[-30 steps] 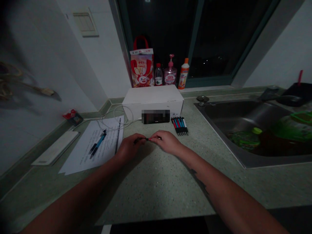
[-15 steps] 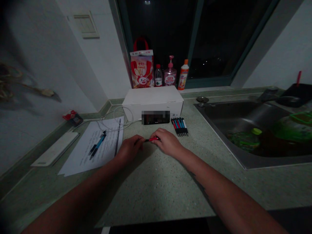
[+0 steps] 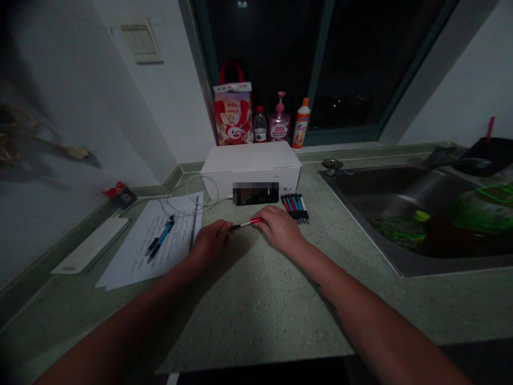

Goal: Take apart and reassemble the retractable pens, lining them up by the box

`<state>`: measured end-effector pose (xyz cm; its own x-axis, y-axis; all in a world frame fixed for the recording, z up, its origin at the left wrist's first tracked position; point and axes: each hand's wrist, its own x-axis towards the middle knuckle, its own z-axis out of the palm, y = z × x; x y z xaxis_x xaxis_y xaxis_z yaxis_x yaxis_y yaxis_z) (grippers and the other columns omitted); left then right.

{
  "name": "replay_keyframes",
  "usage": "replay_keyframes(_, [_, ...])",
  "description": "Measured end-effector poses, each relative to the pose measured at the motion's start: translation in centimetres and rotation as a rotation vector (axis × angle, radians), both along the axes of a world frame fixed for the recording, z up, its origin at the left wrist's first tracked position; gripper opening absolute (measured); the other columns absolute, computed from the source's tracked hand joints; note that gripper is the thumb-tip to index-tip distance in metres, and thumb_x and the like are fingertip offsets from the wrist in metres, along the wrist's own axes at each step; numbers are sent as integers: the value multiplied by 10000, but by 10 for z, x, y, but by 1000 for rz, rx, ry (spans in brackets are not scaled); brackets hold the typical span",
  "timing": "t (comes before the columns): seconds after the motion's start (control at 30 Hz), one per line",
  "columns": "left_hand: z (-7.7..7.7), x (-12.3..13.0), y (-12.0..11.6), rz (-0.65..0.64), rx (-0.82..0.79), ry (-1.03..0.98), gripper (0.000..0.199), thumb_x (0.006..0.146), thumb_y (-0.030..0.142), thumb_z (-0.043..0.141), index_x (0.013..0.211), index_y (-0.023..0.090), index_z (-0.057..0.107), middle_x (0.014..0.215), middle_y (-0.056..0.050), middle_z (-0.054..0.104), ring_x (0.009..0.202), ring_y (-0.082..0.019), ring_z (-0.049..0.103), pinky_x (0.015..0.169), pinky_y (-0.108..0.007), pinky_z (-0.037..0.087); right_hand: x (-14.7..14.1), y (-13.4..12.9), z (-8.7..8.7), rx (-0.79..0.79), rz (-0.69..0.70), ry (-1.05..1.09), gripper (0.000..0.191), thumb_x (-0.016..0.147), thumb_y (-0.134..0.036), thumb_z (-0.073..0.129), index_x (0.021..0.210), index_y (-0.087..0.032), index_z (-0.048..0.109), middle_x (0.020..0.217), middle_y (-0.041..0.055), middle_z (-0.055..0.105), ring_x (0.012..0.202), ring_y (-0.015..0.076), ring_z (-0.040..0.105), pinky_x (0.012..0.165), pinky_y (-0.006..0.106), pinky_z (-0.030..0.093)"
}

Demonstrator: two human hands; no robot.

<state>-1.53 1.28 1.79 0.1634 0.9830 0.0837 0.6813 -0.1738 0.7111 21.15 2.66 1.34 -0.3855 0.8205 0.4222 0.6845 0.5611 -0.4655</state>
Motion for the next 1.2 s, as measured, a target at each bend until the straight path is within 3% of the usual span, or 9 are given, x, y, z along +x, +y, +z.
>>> replay_keyframes(0.17, [-3, -2, 2, 66, 42, -88, 241, 970, 374, 479, 904, 212, 644, 780, -13, 725, 732, -199, 645, 703, -311, 421, 6, 8, -10, 10, -158, 49, 177, 979, -206, 558, 1020, -205, 730, 1034, 95, 714, 1014, 260, 651, 914, 414, 503])
replay_keyframes(0.3, [-4, -3, 3, 88, 35, -123, 207, 984, 349, 469, 985, 217, 628, 845, -17, 759, 791, -204, 674, 750, -324, 453, 7, 12, -15, -11, -274, 119, 226, 994, -268, 523, 1067, -209, 728, 1078, 105, 739, 1023, 274, 672, 900, 418, 511])
replay_keyframes(0.43, [-6, 1, -2, -121, 58, 3, 155, 949, 303, 539, 975, 212, 662, 918, -47, 749, 861, -225, 670, 783, -343, 466, 6, 12, -12, -47, -325, 229, 326, 1018, -356, 476, 1202, -207, 702, 1107, 101, 757, 999, 268, 698, 859, 398, 528])
replay_keyframes(0.57, [-9, 10, -14, -403, 178, 248, 80, 878, 241, 636, 888, 193, 699, 909, -70, 697, 899, -241, 626, 823, -365, 463, 2, 10, -9, -14, -263, 239, 368, 1032, -356, 429, 1246, -227, 699, 1182, 83, 740, 1101, 248, 671, 947, 392, 511])
replay_keyframes(0.63, [-11, 13, -17, -463, 194, 263, 67, 859, 243, 660, 866, 185, 693, 909, -70, 683, 887, -236, 618, 819, -366, 470, 0, 7, -7, -11, -230, 177, 371, 1032, -301, 408, 1234, -235, 712, 1175, 79, 729, 1106, 242, 658, 960, 390, 501])
replay_keyframes(0.73, [-13, 13, -16, -321, 135, 87, 141, 882, 316, 648, 906, 181, 681, 926, -70, 691, 867, -223, 634, 798, -355, 494, -3, 1, -2, -15, -151, 39, 375, 1019, -220, 417, 1259, -223, 706, 1092, 95, 704, 1027, 241, 647, 898, 376, 502])
replay_keyframes(0.87, [-12, 10, -6, -69, -108, -385, 339, 945, 428, 545, 1150, 177, 643, 982, -78, 739, 836, -201, 680, 721, -320, 537, -8, -6, 4, 83, 48, -122, 292, 1015, -236, 515, 1219, -253, 723, 1040, 93, 698, 1014, 254, 604, 900, 398, 466])
replay_keyframes(1.03, [-13, 9, 0, -131, -371, -680, 444, 895, 499, 615, 1105, 122, 720, 1096, -150, 759, 766, -199, 690, 647, -316, 547, -12, -9, 6, 224, 135, -188, 255, 999, -204, 559, 1163, -278, 739, 1076, 74, 715, 1058, 258, 572, 962, 429, 416])
replay_keyframes(1.2, [-17, 9, 3, -89, -377, -600, 331, 888, 416, 615, 1060, 171, 754, 1025, -97, 786, 748, -189, 685, 648, -310, 546, -11, -9, 10, 284, 133, -210, 208, 1002, -226, 573, 1126, -261, 737, 1109, 69, 725, 1116, 262, 570, 1029, 444, 394])
